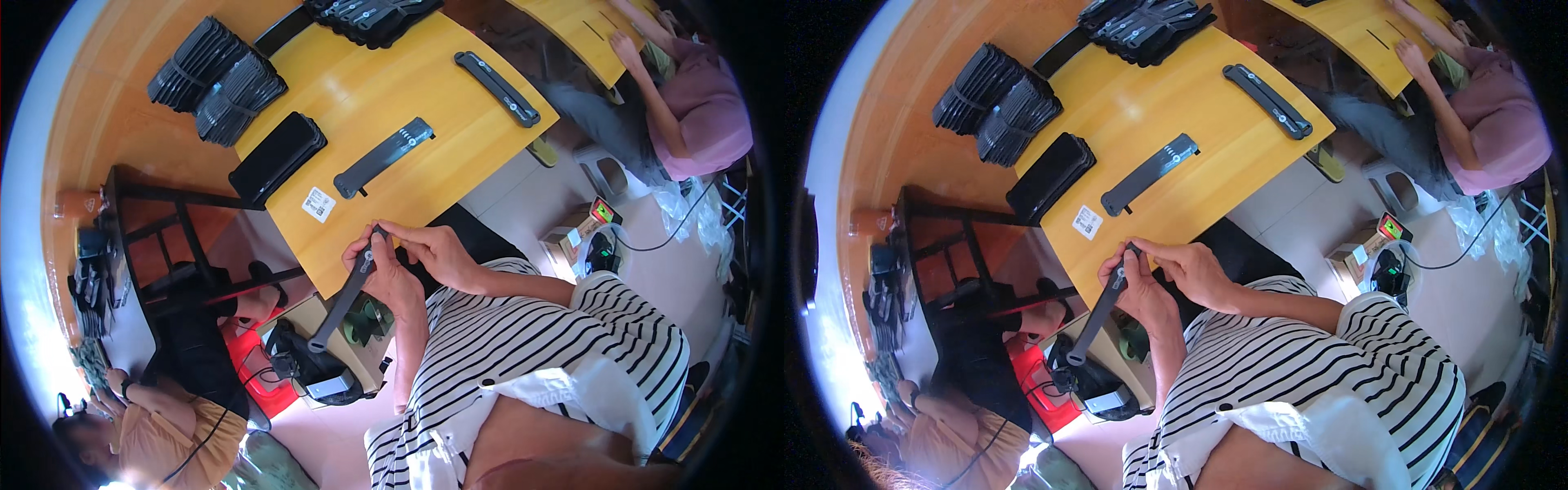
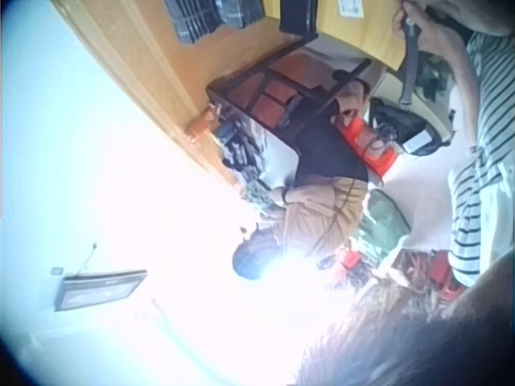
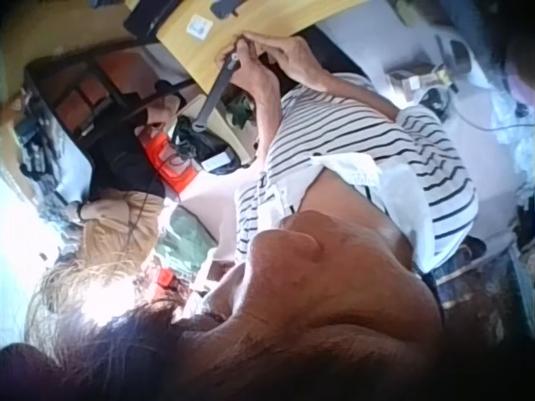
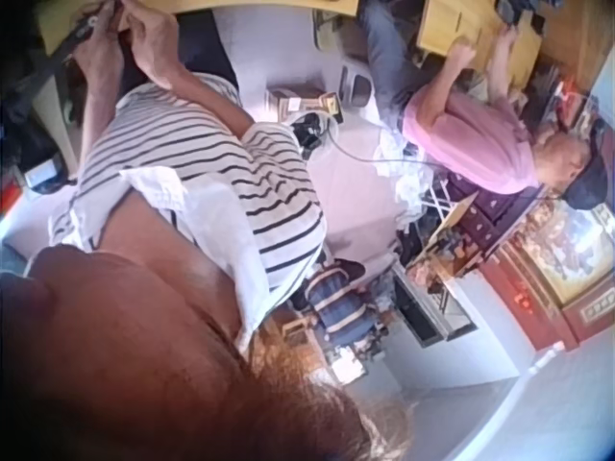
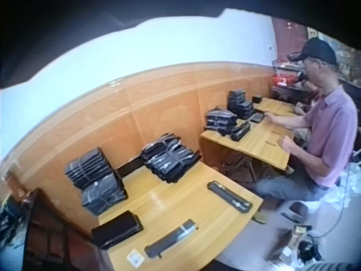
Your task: The person assembles straps by fitting components together by hand and trimming, adjusting, and pressing the parts using hand tools on the table.
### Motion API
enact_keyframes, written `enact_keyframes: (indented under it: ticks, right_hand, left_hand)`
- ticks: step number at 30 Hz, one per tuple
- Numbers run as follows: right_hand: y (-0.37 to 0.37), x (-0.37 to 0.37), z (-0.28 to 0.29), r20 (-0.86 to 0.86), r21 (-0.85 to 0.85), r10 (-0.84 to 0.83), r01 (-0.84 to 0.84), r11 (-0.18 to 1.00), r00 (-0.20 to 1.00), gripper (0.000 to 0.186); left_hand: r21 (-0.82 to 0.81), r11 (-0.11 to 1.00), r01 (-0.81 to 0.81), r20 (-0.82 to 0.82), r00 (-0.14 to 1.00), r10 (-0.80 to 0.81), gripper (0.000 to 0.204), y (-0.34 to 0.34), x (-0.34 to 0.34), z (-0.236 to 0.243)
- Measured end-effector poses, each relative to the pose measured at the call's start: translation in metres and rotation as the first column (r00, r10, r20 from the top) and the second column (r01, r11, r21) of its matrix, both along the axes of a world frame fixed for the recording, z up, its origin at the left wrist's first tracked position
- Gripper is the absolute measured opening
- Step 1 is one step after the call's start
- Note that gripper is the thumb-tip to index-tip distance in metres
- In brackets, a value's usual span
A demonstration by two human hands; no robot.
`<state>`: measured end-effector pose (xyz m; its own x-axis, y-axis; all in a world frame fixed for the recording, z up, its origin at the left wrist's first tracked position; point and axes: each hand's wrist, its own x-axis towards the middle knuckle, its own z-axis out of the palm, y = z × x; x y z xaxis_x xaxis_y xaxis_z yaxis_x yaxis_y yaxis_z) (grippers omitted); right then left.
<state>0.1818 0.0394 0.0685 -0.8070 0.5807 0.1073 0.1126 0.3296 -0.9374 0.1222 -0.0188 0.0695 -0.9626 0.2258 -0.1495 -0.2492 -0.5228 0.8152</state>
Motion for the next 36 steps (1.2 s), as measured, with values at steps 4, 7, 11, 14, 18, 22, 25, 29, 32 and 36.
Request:
enact_keyframes:
  ticks: [4,7,11,14,18,22,25,29,32,36]
  right_hand:
    - [-0.001,-0.007,0.0,-0.137,-0.388,-0.021,-0.034,0.921,0.99,0.038]
    - [0.007,-0.008,0.005,-0.109,-0.301,0.041,-0.072,0.951,0.993,0.039]
    - [0.031,-0.004,0.007,0.0,0.102,0.193,-0.192,0.976,0.981,0.037]
    - [0.041,-0.005,0.01,-0.052,0.287,0.177,-0.154,0.945,0.983,0.036]
    - [0.057,0.001,0.032,0.138,0.315,0.275,-0.305,0.899,0.951,0.032]
    - [0.067,0.002,0.039,0.193,0.44,0.359,-0.408,0.8,0.913,0.026]
    - [0.066,0.0,0.037,0.186,0.413,0.374,-0.418,0.809,0.908,0.024]
    - [0.062,-0.001,0.02,0.189,0.318,0.355,-0.399,0.86,0.916,0.026]
    - [0.039,-0.003,-0.01,-0.153,-0.067,0.168,-0.18,0.981,0.974,0.029]
    - [0.041,0.002,-0.006,-0.099,0.047,0.196,-0.192,0.98,0.976,0.034]
  left_hand:
    - [-0.015,1.0,-0.001,-0.007,1.0,0.001,0.016,-0.002,-0.002,-0.004]
    - [-0.035,0.999,-0.01,0.009,1.0,0.01,0.016,-0.003,-0.008,0.004]
    - [-0.091,0.995,0.043,0.002,0.999,-0.043,0.016,-0.012,-0.013,0.011]
    - [-0.108,0.99,0.09,0.016,0.996,-0.089,0.016,-0.015,-0.019,0.014]
    - [-0.167,0.935,0.313,0.119,0.948,-0.296,0.016,-0.03,-0.033,0.014]
    - [-0.177,0.832,0.526,0.2,0.847,-0.493,0.018,-0.034,-0.045,0.017]
    - [-0.223,0.797,0.562,0.192,0.826,-0.529,0.02,-0.034,-0.05,0.016]
    - [-0.249,0.806,0.537,0.199,0.843,-0.5,0.021,-0.034,-0.047,0.007]
    - [-0.228,0.931,0.284,0.114,0.958,-0.264,0.021,-0.021,-0.032,0.005]
    - [-0.266,0.898,0.351,0.099,0.936,-0.337,0.021,-0.026,-0.037,0.004]
